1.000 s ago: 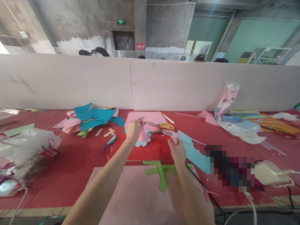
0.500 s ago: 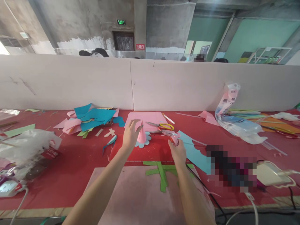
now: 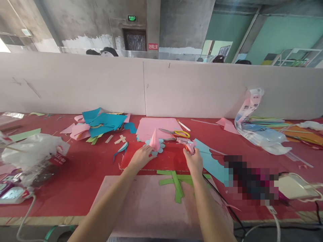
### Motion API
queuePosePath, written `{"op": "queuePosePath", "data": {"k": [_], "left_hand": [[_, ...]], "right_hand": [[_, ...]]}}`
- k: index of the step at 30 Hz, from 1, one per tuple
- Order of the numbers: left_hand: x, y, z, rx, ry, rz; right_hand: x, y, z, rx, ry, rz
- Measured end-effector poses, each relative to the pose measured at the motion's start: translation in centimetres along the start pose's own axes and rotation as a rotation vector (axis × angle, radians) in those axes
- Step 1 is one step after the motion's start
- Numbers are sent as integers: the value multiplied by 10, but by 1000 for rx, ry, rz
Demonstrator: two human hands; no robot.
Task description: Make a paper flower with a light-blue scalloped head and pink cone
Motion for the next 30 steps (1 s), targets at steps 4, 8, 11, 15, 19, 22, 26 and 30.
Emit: {"op": "queuePosePath", "data": {"k": [4,8,11,15,19,22,26,30], "left_hand": [[-1,2,-4,-68,-21,3],[1,2,-7,-96,-24,-8],[2,1,-6,-91,-17,-3],[3,-3,-5,-33,-20,46],[3,-11,-4,113,30,176],[3,-15,-4,216,75,234],[2,-17,-5,269,105,255],[1,-17,-6,280,111,274]], "right_hand": [[-1,0,0,17,-1,-2],[-1,0,0,2,-10,-3],[0,-1,0,-7,-5,-1],[-1,0,0,-11,-4,-6],[-1,-2,-1,-70,-14,40],[3,-9,-6,-180,-98,167],[14,-18,-16,-156,-175,388],[20,-19,-24,5,-110,496]]}}
Point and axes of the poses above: each hand's wrist, its own x-axis away from the middle knuckle, its own z-axis out of the back of the hand, y = z × x, the point moved 4 cm from there along -x, towards the middle knuckle, and after that the axes turned 14 degrees about y, right-handed, at the moved point
